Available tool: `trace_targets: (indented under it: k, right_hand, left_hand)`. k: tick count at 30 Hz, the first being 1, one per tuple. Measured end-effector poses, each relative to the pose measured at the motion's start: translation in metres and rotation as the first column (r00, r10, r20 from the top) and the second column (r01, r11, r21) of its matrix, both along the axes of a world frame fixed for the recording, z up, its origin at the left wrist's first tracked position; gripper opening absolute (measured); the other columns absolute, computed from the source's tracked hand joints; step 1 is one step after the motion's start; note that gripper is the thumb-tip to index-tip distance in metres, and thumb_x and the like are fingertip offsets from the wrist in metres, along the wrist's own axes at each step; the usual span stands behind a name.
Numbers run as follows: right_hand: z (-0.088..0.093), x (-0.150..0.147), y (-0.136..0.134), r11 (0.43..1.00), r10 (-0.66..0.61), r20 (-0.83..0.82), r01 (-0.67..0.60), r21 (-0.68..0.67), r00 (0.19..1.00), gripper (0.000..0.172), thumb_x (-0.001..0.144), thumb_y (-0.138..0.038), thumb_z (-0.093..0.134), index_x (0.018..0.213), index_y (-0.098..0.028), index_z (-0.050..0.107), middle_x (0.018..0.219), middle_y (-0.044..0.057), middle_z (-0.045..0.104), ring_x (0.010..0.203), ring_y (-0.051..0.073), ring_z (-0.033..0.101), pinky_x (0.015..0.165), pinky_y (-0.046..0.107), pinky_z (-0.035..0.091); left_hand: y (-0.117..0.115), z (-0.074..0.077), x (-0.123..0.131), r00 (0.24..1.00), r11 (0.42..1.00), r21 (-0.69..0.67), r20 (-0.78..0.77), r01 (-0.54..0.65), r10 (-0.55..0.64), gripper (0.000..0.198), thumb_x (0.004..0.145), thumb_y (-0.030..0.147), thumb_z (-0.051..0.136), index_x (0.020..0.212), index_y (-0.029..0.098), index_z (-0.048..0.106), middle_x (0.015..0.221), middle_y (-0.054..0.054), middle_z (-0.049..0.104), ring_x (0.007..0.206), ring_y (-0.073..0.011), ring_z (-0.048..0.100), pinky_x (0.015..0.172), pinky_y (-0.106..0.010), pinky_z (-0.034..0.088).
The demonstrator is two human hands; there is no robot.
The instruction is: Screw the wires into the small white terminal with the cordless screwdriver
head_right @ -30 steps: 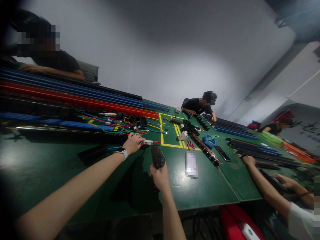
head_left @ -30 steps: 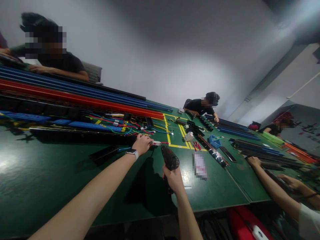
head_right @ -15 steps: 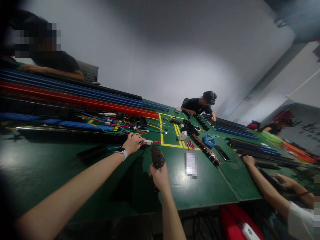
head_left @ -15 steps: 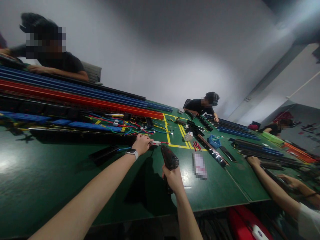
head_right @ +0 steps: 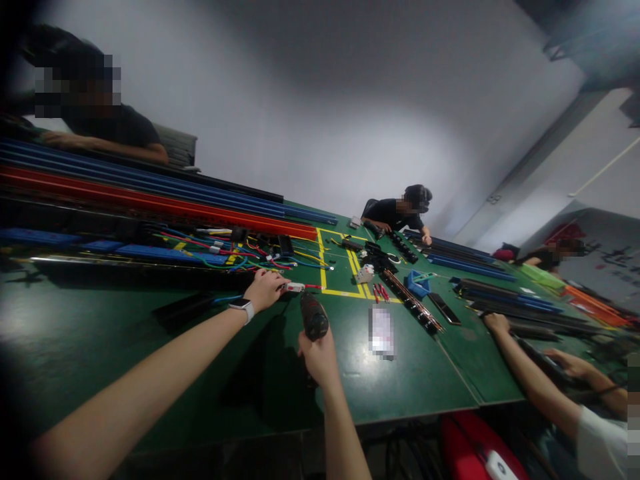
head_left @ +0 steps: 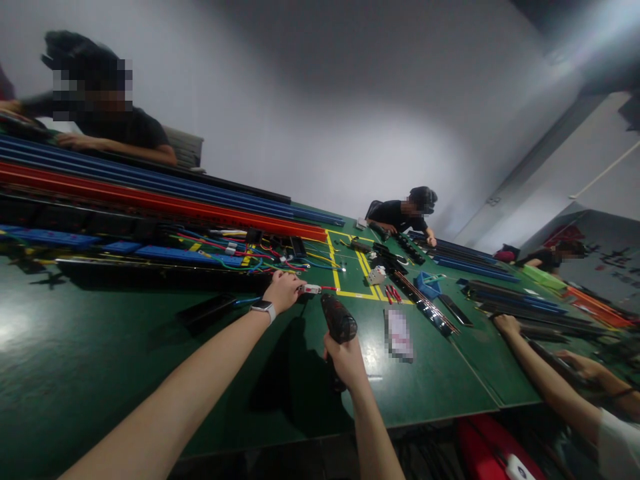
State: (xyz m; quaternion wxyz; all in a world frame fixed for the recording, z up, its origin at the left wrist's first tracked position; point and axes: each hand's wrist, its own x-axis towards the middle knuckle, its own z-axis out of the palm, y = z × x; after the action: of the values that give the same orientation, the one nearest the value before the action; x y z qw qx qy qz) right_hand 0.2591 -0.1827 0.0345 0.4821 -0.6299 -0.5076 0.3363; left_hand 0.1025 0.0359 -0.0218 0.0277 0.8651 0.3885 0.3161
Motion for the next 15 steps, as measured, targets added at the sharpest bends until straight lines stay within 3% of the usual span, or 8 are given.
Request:
trace_targets:
  k: [15]
  right_hand:
    - [0.0,-0.0012,-0.0006,1.0,0.001,-0.016,-0.001,0.012,1.0,0.007,0.081,-0.028,0.059,0.082,-0.021,0.058,0.055,-0.003,0.058,0.053,0.017,0.057,0.056,0.028,0.045]
  left_hand:
    - [-0.0005,0.0003,0.0003,1.0,1.0,-0.008,-0.004,-0.003,0.003,0.027,0.09,0.031,0.061,0.113,0.031,0.074,0.11,-0.009,0.073,0.106,-0.027,0.061,0.104,-0.051,0.028]
